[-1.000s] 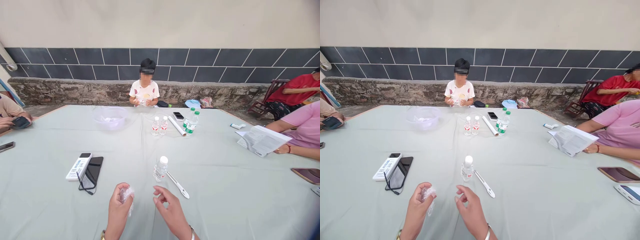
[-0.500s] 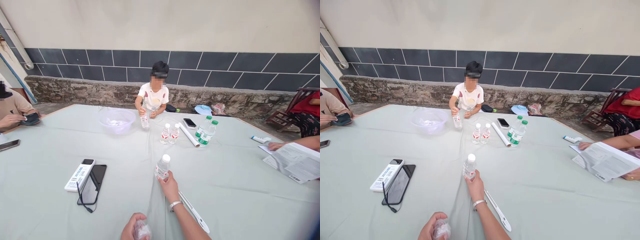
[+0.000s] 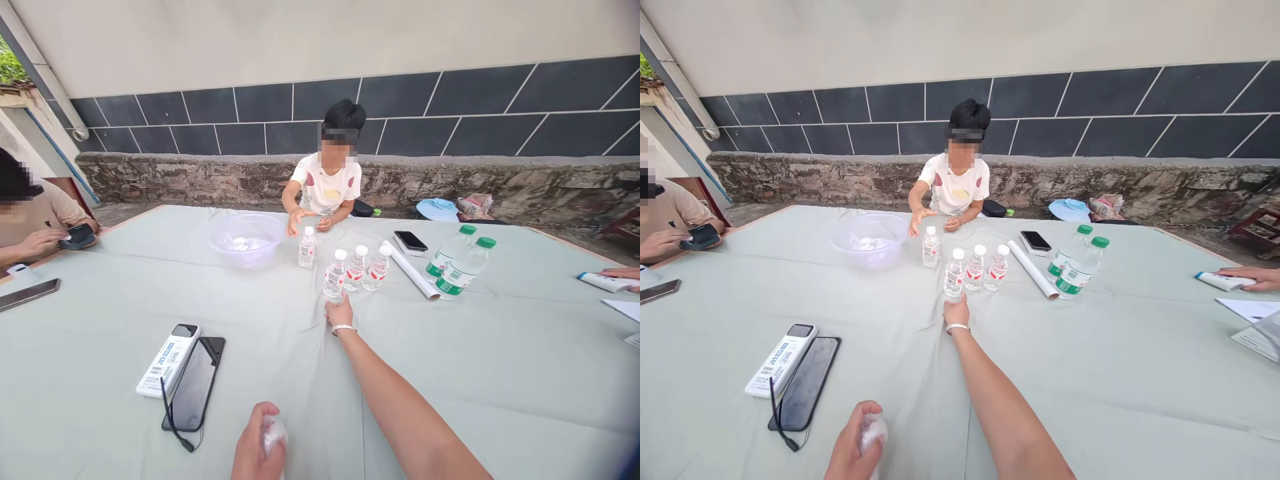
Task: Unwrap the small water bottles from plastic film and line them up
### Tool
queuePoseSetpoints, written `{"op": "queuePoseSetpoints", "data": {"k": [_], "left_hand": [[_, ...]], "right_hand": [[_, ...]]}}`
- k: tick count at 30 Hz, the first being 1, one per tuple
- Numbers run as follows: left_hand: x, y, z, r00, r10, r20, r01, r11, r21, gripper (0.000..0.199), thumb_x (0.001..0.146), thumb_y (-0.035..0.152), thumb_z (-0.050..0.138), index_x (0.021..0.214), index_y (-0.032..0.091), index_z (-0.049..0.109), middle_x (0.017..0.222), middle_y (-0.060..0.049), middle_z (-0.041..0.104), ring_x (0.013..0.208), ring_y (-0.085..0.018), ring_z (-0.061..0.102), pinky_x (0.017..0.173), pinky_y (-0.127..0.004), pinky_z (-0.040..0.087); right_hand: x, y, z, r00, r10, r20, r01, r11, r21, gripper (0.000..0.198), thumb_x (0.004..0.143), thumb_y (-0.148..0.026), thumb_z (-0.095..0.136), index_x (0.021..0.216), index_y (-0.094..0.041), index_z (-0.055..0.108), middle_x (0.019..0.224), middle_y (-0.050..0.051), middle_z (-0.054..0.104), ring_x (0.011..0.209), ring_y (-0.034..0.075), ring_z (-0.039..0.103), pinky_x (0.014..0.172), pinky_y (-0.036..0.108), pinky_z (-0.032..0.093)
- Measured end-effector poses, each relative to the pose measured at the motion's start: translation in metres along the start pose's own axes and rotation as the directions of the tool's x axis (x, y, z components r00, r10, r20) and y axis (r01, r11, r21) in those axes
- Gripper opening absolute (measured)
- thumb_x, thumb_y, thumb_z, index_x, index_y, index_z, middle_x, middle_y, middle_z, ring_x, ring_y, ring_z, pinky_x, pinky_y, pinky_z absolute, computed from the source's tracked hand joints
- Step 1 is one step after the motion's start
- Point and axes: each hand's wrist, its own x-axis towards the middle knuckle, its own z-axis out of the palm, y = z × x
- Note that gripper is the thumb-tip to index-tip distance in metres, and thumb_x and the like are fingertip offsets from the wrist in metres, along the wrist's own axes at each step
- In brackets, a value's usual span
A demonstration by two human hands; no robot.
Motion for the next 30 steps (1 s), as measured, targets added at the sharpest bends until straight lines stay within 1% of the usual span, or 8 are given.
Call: {"op": "queuePoseSetpoints", "data": {"k": [3, 6, 9, 13, 16, 22, 27, 30], "left_hand": [[0.029, 0.04, -0.008, 0.999, 0.023, -0.05, -0.033, 0.979, -0.199, 0.03, 0.066, 0.033, 0.053, 0.094, 0.024, 0.051, 0.065, 0.006, 0.05, 0.052, -0.012, 0.052, 0.053, -0.024, 0.044], [0.076, 0.092, -0.018, 0.992, 0.079, -0.098, -0.11, 0.926, -0.362, 0.028, 0.06, 0.032, 0.062, 0.084, 0.021, 0.053, 0.068, 0.005, 0.051, 0.054, -0.01, 0.05, 0.055, -0.025, 0.047], [0.137, 0.149, -0.034, 0.951, 0.087, -0.296, -0.18, 0.935, -0.305, 0.019, 0.069, 0.028, 0.061, 0.083, 0.016, 0.056, 0.071, 0.002, 0.056, 0.058, -0.009, 0.053, 0.059, -0.024, 0.047], [0.216, 0.217, -0.055, 0.881, 0.074, -0.467, -0.192, 0.959, -0.21, 0.02, 0.084, 0.025, 0.057, 0.1, 0.013, 0.058, 0.085, -0.001, 0.062, 0.071, -0.01, 0.059, 0.067, -0.026, 0.05], [0.259, 0.25, -0.058, 0.871, 0.093, -0.482, -0.161, 0.981, -0.103, 0.032, 0.089, 0.034, 0.055, 0.115, 0.015, 0.055, 0.109, -0.007, 0.061, 0.089, -0.016, 0.061, 0.076, -0.035, 0.054], [0.298, 0.255, -0.048, 0.922, 0.171, -0.346, -0.065, 0.953, 0.296, 0.039, 0.089, 0.037, 0.056, 0.122, 0.017, 0.053, 0.123, -0.009, 0.056, 0.104, -0.021, 0.058, 0.087, -0.044, 0.051], [0.286, 0.229, -0.041, 0.919, 0.321, -0.227, -0.114, 0.769, 0.629, 0.046, 0.082, 0.013, 0.056, 0.128, 0.01, 0.049, 0.131, -0.015, 0.055, 0.134, -0.036, 0.034, 0.104, -0.054, 0.029], [0.274, 0.222, -0.042, 0.906, 0.397, -0.149, -0.164, 0.653, 0.739, 0.061, 0.077, 0.012, 0.055, 0.137, 0.014, 0.041, 0.138, -0.018, 0.05, 0.139, -0.033, 0.028, 0.104, -0.053, 0.032]], "right_hand": [[-0.049, 0.03, -0.013, 0.978, -0.123, 0.17, 0.132, 0.991, -0.039, 0.06, 0.076, -0.023, 0.048, 0.136, -0.017, 0.041, 0.077, -0.002, 0.063, 0.048, 0.01, 0.056, 0.054, 0.023, 0.048], [-0.098, 0.061, -0.03, 0.88, -0.359, 0.311, 0.41, 0.905, -0.117, 0.045, 0.077, -0.024, 0.045, 0.121, -0.019, 0.056, 0.076, -0.001, 0.064, 0.058, 0.012, 0.059, 0.063, 0.025, 0.05], [-0.12, 0.073, -0.042, 0.796, -0.48, 0.368, 0.574, 0.792, -0.209, 0.036, 0.08, -0.022, 0.041, 0.109, -0.02, 0.063, 0.082, 0.003, 0.065, 0.066, 0.015, 0.06, 0.068, 0.028, 0.05], [-0.123, 0.067, -0.044, 0.782, -0.493, 0.382, 0.611, 0.726, -0.315, 0.034, 0.08, -0.014, 0.036, 0.1, -0.022, 0.063, 0.085, 0.005, 0.064, 0.073, 0.019, 0.062, 0.071, 0.033, 0.05], [-0.125, 0.065, -0.042, 0.778, -0.493, 0.39, 0.619, 0.709, -0.338, 0.035, 0.077, -0.01, 0.036, 0.095, -0.026, 0.062, 0.086, 0.005, 0.064, 0.079, 0.022, 0.063, 0.072, 0.035, 0.05], [-0.13, 0.069, -0.037, 0.808, -0.452, 0.378, 0.579, 0.728, -0.366, 0.034, 0.073, -0.005, 0.039, 0.087, -0.027, 0.061, 0.088, 0.005, 0.063, 0.083, 0.023, 0.063, 0.074, 0.035, 0.05], [-0.132, 0.064, -0.039, 0.825, -0.42, 0.378, 0.554, 0.732, -0.397, 0.033, 0.073, -0.004, 0.04, 0.086, -0.024, 0.063, 0.089, 0.005, 0.063, 0.085, 0.022, 0.062, 0.075, 0.033, 0.048], [-0.134, 0.06, -0.04, 0.826, -0.418, 0.378, 0.556, 0.716, -0.423, 0.034, 0.073, -0.002, 0.039, 0.087, -0.023, 0.063, 0.09, 0.006, 0.063, 0.086, 0.022, 0.061, 0.076, 0.032, 0.047]]}}
